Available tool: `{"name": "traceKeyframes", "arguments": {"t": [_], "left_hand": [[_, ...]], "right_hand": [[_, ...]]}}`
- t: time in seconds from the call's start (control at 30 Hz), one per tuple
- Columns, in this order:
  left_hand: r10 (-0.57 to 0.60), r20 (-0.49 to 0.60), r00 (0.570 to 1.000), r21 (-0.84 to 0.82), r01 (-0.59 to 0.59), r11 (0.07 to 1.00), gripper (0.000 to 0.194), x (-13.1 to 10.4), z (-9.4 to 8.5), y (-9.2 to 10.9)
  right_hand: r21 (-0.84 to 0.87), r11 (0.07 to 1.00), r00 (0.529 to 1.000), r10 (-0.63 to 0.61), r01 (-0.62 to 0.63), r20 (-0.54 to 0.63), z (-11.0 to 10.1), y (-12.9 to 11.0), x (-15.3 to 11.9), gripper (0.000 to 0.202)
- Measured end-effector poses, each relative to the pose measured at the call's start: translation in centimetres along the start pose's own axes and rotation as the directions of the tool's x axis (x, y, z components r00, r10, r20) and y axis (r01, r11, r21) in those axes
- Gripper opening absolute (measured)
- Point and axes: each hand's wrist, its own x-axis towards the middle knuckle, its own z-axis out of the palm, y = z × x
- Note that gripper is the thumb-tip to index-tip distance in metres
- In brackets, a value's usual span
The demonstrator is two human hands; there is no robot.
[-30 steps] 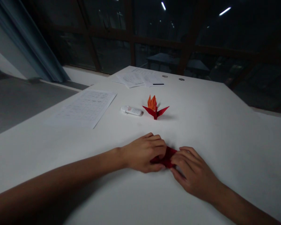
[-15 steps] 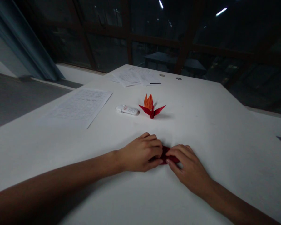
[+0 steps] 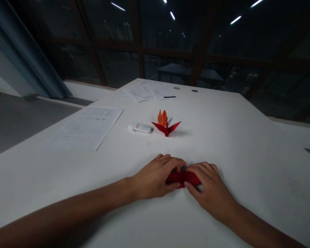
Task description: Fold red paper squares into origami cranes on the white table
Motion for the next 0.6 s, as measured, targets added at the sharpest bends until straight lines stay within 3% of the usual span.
{"name": "traceKeyframes", "arguments": {"t": [0.1,0.27,0.47,0.6], "left_hand": [[0.036,0.011,0.999,0.009,-0.036,0.999,0.041,-0.08,0.08,-0.09],[0.052,0.012,0.999,-0.005,-0.052,0.999,0.046,-0.06,0.0,-0.16],[0.113,0.028,0.993,0.106,-0.115,0.988,0.039,-0.05,-0.3,0.0],[0.134,0.052,0.99,0.124,-0.14,0.982,0.046,-0.03,-0.46,-0.14]], "right_hand": [[-0.054,0.995,0.997,-0.084,0.083,0.001,-0.15,-0.04,-0.11,0.019],[-0.147,0.971,0.982,-0.19,0.189,0.009,-0.32,0.01,-0.36,0.013],[-0.194,0.956,0.975,-0.218,0.221,0.037,-0.23,-0.01,-0.5,0.013],[-0.214,0.951,0.975,-0.219,0.224,0.045,-0.16,-0.08,-0.57,0.01]]}}
